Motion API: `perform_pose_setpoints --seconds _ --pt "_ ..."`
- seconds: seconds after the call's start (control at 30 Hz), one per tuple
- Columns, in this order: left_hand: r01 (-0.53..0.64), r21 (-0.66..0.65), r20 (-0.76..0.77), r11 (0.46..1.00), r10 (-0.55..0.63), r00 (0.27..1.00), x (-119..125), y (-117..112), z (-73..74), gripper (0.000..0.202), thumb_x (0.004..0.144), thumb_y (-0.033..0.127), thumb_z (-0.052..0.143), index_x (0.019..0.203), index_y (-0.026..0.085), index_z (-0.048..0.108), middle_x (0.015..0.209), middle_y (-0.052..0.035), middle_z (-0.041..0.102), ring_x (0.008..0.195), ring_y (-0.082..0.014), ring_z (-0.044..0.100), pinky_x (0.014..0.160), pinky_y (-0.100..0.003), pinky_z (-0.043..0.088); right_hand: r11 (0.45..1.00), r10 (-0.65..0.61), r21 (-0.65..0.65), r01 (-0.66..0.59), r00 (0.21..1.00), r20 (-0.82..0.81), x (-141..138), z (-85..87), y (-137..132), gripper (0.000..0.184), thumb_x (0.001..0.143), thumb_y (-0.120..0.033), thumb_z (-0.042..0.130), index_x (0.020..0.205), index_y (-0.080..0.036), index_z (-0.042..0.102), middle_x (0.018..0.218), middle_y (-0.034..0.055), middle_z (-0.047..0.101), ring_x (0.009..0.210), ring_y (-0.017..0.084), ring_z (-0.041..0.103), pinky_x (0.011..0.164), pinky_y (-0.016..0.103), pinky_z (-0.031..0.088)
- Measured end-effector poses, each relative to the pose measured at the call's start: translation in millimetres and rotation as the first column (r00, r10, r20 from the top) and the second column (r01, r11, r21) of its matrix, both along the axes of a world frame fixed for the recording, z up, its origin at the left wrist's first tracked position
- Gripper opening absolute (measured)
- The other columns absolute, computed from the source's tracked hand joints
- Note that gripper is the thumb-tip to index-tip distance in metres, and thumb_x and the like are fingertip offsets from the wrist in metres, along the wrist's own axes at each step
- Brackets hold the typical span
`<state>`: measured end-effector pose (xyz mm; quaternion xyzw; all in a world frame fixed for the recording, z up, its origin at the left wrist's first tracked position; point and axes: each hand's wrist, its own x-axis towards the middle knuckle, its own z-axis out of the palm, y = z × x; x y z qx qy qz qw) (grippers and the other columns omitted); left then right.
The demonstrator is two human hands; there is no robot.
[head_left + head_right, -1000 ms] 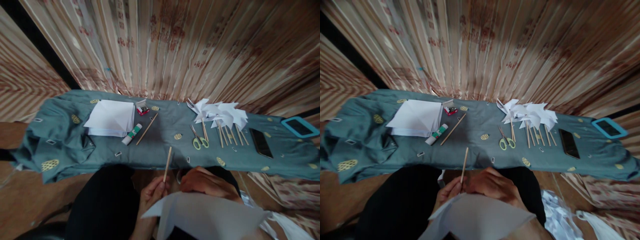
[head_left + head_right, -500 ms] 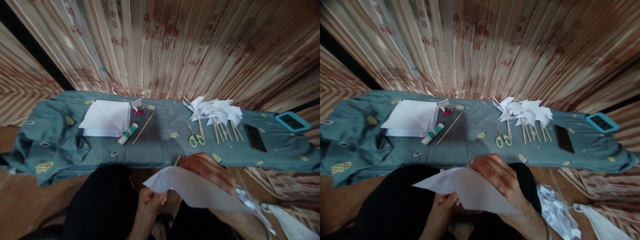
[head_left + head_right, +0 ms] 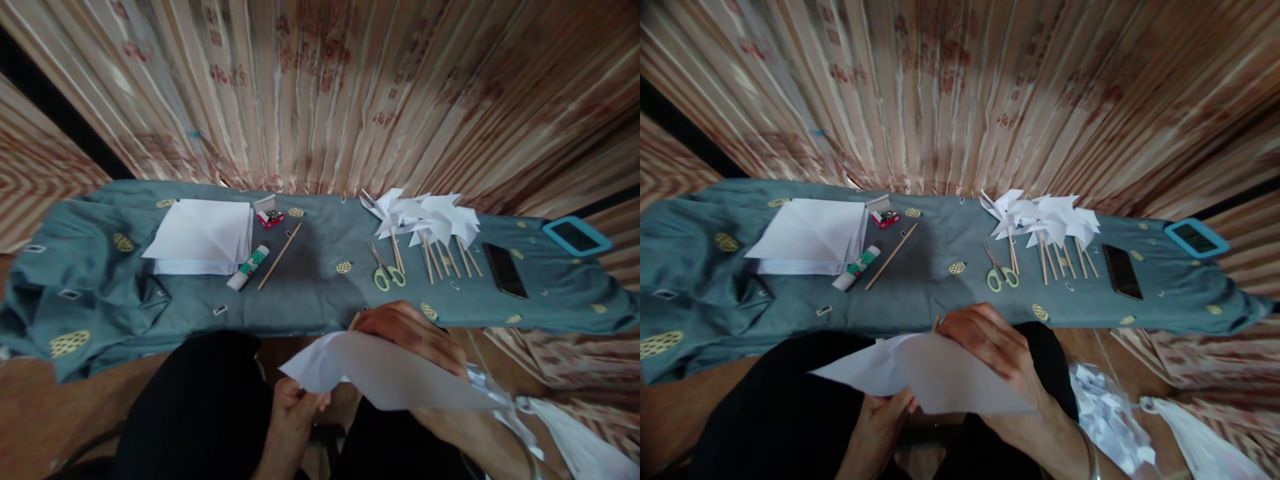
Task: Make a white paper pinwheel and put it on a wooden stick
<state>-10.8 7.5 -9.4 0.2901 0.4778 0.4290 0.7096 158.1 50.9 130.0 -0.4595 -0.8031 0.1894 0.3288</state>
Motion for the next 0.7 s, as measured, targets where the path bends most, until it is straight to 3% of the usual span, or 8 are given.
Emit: perform_pose_setpoints --seconds 0.13,0.27,0.37,0.5,0.57,0.7 --pt "0.011 0.116 -0.086 0.993 -0.001 0.996 -1 3 6.7 0.042 0.073 0.04 0.062 0.041 0.016 0.05 0.048 -0.0007 0.047 0.051 -0.0109 0.04 0.053 -0.024 0.032 0.978 -0.095 -0.193 0.074 0.99 -0.103 -3 -3.1 1 0.018 0.082 -0.017 0.057 0.099 -0.021 0.062 0.092 0.0038 0.068 0.086 0.017 0.064 0.073 0.027 0.051" --pt "0.005 0.161 -0.174 0.987 0.024 0.984 -2 10 15.1 0.042 0.072 0.037 0.061 0.039 0.017 0.047 0.044 0.0011 0.041 0.049 -0.011 0.039 0.052 -0.024 0.032 0.905 -0.252 -0.406 0.125 0.927 -0.277 -4 -16.3 6 0.013 0.08 -0.018 0.06 0.09 -0.02 0.067 0.089 0.0029 0.07 0.083 0.017 0.066 0.073 0.027 0.052" --pt "-0.027 0.139 -0.219 0.99 0.057 0.974 -2 13 18.7 0.037 0.07 0.036 0.062 0.041 0.017 0.051 0.045 0.0013 0.043 0.048 -0.0109 0.039 0.05 -0.024 0.032 0.788 -0.387 -0.607 0.099 0.848 -0.363 -3 -29.3 17 0.014 0.077 -0.03 0.066 0.083 -0.018 0.069 0.079 0.0021 0.072 0.073 0.016 0.065 0.067 0.026 0.051" --pt "-0.059 0.086 -0.253 0.995 0.079 0.964 0 14 15.3 0.032 0.068 0.037 0.065 0.045 0.016 0.057 0.047 0.0017 0.045 0.047 -0.0103 0.041 0.05 -0.024 0.033 0.569 -0.486 -0.823 -0.004 0.805 -0.34 0 -46.9 40 0.032 0.066 -0.041 0.074 0.083 -0.015 0.07 0.072 0.0022 0.071 0.058 0.013 0.061 0.054 0.023 0.047" --pt "-0.086 0.069 -0.228 0.994 0.1 0.968 3 14 9.3 0.032 0.068 0.038 0.066 0.046 0.016 0.06 0.048 0.0017 0.046 0.047 -0.0096 0.042 0.05 -0.024 0.033 0.493 -0.483 -0.869 -0.045 0.816 -0.317 2 -55.1 53 0.034 0.061 -0.039 0.076 0.084 -0.014 0.07 0.073 0.002 0.072 0.058 0.013 0.06 0.054 0.023 0.046" --pt "-0.16 -0.001 -0.134 0.987 0.158 0.978 12 12 -7.9 0.026 0.064 0.039 0.069 0.057 0.014 0.068 0.046 0.0034 0.045 0.043 -0.0074 0.039 0.046 -0.022 0.03 0.406 -0.387 -0.914 -0.012 0.903 -0.184 3 -68.7 81 0.023 0.055 -0.026 0.079 0.071 -0.013 0.069 0.066 0.0013 0.069 0.059 0.013 0.06 0.058 0.023 0.046"
